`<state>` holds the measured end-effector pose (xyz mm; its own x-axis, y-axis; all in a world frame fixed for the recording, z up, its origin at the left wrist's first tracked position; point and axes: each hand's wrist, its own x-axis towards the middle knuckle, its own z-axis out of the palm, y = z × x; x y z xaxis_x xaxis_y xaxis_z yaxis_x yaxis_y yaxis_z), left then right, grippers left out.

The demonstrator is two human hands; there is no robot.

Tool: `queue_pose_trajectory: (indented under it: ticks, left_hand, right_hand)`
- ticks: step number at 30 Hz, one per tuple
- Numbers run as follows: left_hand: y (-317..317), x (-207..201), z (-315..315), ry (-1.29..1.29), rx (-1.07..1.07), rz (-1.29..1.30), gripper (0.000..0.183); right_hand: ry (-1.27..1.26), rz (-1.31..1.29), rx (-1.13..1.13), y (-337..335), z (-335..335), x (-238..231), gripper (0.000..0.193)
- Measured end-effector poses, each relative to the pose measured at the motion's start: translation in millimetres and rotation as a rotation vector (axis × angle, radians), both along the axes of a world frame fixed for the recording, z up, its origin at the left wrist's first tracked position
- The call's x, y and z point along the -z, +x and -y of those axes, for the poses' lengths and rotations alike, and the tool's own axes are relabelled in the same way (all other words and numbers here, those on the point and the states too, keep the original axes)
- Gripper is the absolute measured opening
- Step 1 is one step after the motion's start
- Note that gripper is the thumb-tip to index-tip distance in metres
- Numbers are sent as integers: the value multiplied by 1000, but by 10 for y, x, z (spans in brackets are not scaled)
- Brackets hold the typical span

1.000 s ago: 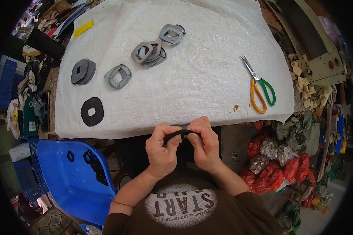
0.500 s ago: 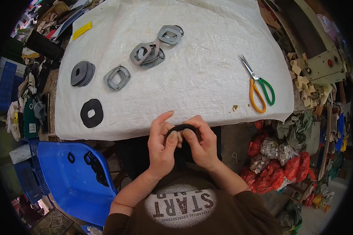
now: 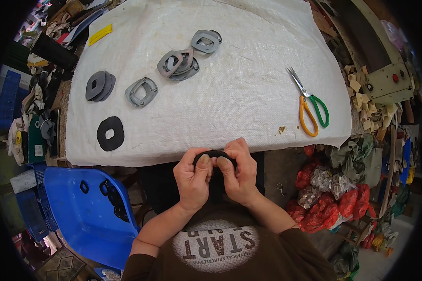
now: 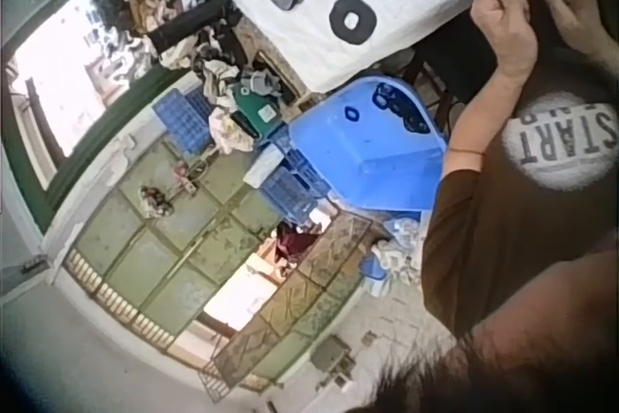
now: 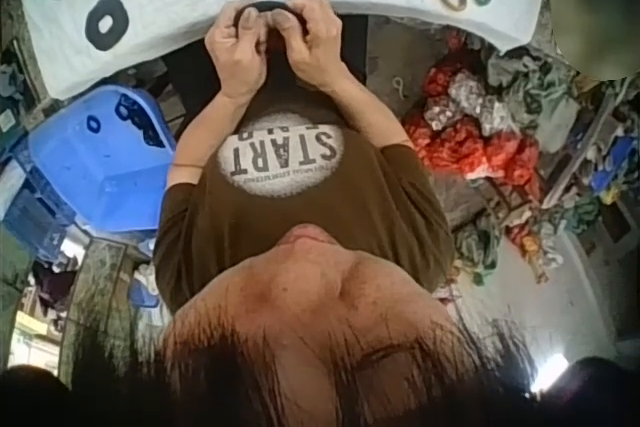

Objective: The recorder uses scissors to trim excess material from shoe components and then manually fits plastic frames into the trimmed parts.

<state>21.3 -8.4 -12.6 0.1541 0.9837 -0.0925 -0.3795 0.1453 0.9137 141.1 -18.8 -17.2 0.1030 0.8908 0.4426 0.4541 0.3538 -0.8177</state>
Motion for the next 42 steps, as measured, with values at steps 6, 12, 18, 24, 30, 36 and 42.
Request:
queue_pose_trajectory:
  ticks: [6, 12, 18, 24, 30, 36, 42]
  left_hand:
    - [33, 12, -37, -77, -35, 257, 19]
    - [-20, 54, -135, 119, 39, -11, 35]
    - [-83, -131, -75, -114, 271, 141, 52]
    - [-141, -137, -167, -278, 263, 217, 44]
    - [-115, -60, -116, -148, 184, 151, 43]
    - [1, -129, -31, -32, 187, -32, 48]
    - [-53, -134, -58, -31, 195, -70, 43]
  right_hand:
    - [-77, -225, -75, -42, 21, 12, 10]
    - [130, 65, 45, 131, -92, -45, 17]
    - [346, 437, 128, 156, -72, -56, 32]
    - [225, 456, 27, 110, -22, -118, 43]
    - [-429, -599, -74, 97, 89, -118, 49]
    - [-505, -746, -127, -9, 129, -203, 33]
    - [-612, -943, -285, 191, 86, -114, 30]
